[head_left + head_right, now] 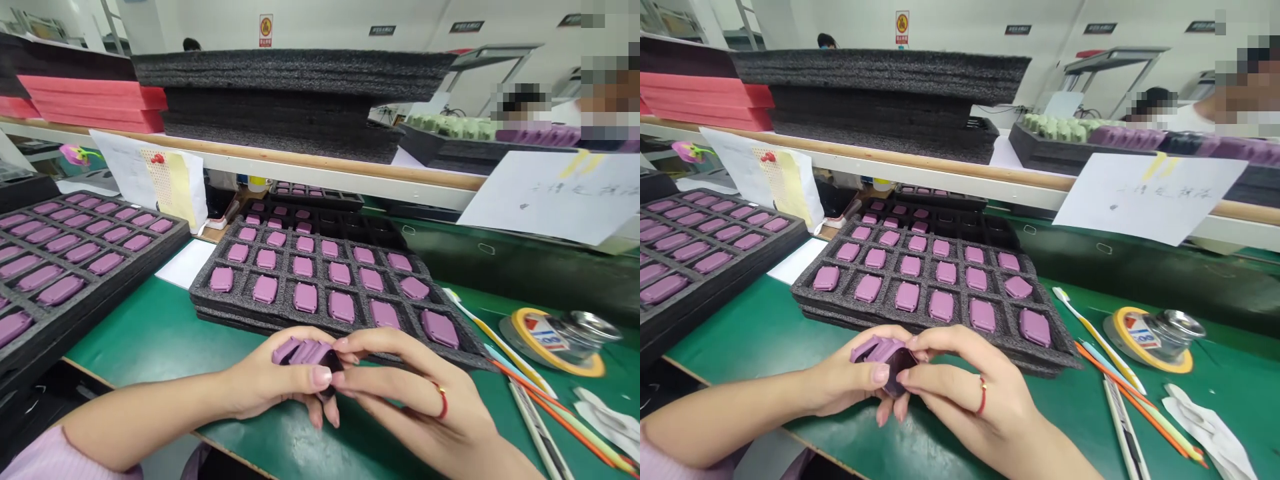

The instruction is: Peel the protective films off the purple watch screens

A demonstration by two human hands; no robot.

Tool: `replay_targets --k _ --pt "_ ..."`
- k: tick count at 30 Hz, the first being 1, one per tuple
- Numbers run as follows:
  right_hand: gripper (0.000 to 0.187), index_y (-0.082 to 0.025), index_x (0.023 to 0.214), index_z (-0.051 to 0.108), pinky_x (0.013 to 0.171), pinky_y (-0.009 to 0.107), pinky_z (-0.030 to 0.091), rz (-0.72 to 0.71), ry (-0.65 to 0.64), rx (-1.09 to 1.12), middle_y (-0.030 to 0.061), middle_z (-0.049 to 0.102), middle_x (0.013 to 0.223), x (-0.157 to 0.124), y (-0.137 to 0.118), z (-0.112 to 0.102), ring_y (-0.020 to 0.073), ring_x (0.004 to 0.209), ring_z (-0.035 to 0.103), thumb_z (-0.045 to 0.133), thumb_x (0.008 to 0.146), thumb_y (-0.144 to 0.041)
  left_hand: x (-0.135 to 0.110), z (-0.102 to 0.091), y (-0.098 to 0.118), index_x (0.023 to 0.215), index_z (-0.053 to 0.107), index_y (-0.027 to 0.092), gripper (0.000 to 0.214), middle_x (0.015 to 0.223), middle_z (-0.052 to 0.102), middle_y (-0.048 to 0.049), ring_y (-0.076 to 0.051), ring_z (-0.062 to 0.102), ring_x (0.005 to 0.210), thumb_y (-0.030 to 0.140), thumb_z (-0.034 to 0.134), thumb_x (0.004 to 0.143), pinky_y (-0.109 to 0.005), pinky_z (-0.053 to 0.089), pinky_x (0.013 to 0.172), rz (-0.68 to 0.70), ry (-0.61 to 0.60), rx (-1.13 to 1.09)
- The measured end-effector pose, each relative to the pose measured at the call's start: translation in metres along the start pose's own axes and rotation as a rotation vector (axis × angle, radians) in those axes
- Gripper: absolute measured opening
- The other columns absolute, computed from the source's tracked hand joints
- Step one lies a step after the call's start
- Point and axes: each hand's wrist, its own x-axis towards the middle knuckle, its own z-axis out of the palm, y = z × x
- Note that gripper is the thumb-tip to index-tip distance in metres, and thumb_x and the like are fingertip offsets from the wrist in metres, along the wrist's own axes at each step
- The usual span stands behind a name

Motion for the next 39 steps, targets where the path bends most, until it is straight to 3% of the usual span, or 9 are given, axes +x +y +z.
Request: replay_targets --k 6,9,12,16,19,22,25,30,39 --pt "0.015 -0.024 0.104 0.072 0.067 0.027 0.065 0.195 -0.154 -0.342 0.0034 0.081 0.092 -0.040 0.012 -0.020 0.0187 0.077 0.078 0.060 0.095 -0.022 -0.001 0.004 0.002 0.102 0.066 0.015 0.045 0.116 0.068 -0.0115 -0.010 0.068 0.072 0.029 0.091 0.067 -0.017 0.050 0.055 -0.044 0.144 0.128" --pt "0.027 -0.022 0.106 0.073 0.059 0.026 0.064 0.186 -0.339 -0.532 0.0040 0.081 0.096 -0.071 0.022 -0.016 0.0189 0.073 0.079 0.046 0.101 -0.024 0.000 0.007 0.002 0.102 0.069 0.015 0.051 0.115 0.068 -0.0116 -0.010 0.067 0.071 0.039 0.092 0.065 -0.018 0.051 0.056 -0.063 0.107 0.087" --pt "0.029 -0.022 0.103 0.071 0.052 0.026 0.061 0.163 -0.349 -0.556 0.0026 0.079 0.084 -0.081 0.026 -0.012 0.0177 0.064 0.076 0.042 0.101 -0.022 0.000 0.009 0.001 0.102 0.070 0.014 0.051 0.112 0.068 -0.0122 -0.011 0.068 0.068 0.050 0.086 0.070 -0.019 0.052 0.055 -0.065 0.057 0.044" --pt "0.013 -0.022 0.105 0.065 0.062 0.026 0.061 0.192 -0.113 -0.414 0.0041 0.076 0.086 -0.054 0.011 -0.015 0.0179 0.071 0.075 0.057 0.096 -0.027 -0.001 0.006 -0.002 0.100 0.069 0.014 0.043 0.112 0.068 -0.0118 -0.011 0.067 0.073 0.036 0.090 0.069 -0.020 0.053 0.058 -0.045 0.065 0.116" --pt "0.012 -0.024 0.104 0.062 0.063 0.023 0.060 0.233 -0.035 -0.275 0.0027 0.074 0.087 -0.025 -0.005 -0.014 0.0159 0.073 0.073 0.060 0.093 -0.022 -0.002 0.003 -0.005 0.102 0.066 0.014 0.038 0.092 0.068 -0.0060 -0.010 0.062 0.071 0.028 0.086 0.073 -0.021 0.052 0.062 0.007 0.067 0.196" --pt "0.012 -0.024 0.100 0.062 0.062 0.021 0.058 0.225 -0.017 -0.142 0.0015 0.071 0.085 -0.006 -0.014 -0.005 0.0143 0.073 0.070 0.063 0.091 -0.017 -0.002 0.003 -0.003 0.100 0.060 0.016 0.037 0.072 0.061 0.0026 -0.007 0.054 0.063 0.015 0.080 0.069 -0.020 0.047 0.061 0.030 0.083 0.280" --pt "0.018 -0.023 0.102 0.062 0.067 0.021 0.059 0.142 -0.031 -0.016 0.0026 0.069 0.089 0.004 -0.018 0.004 0.0134 0.079 0.068 0.062 0.090 -0.010 -0.001 0.007 0.001 0.094 0.058 0.017 0.040 0.073 0.059 0.0043 -0.007 0.051 0.064 0.006 0.074 0.060 -0.019 0.044 0.061 0.042 0.130 0.361" --pt "0.025 -0.021 0.105 0.062 0.072 0.018 0.057 0.115 -0.102 0.065 0.0023 0.067 0.093 0.010 -0.019 0.013 0.0110 0.082 0.067 0.060 0.089 -0.003 0.000 0.011 0.002 0.088 0.056 0.018 0.035 0.073 0.058 0.0047 -0.008 0.051 0.065 0.006 0.069 0.058 -0.019 0.044 0.061 0.046 0.159 0.377" --pt "0.014 -0.025 0.102 0.063 0.069 0.018 0.058 0.218 -0.054 0.103 -0.0002 0.070 0.089 0.006 -0.003 0.012 0.0115 0.079 0.069 0.064 0.093 -0.014 0.003 0.010 -0.001 0.087 0.052 0.019 0.034 0.063 0.050 0.0088 -0.005 0.040 0.055 0.009 0.070 0.060 -0.019 0.036 0.054 -0.032 0.199 0.331"
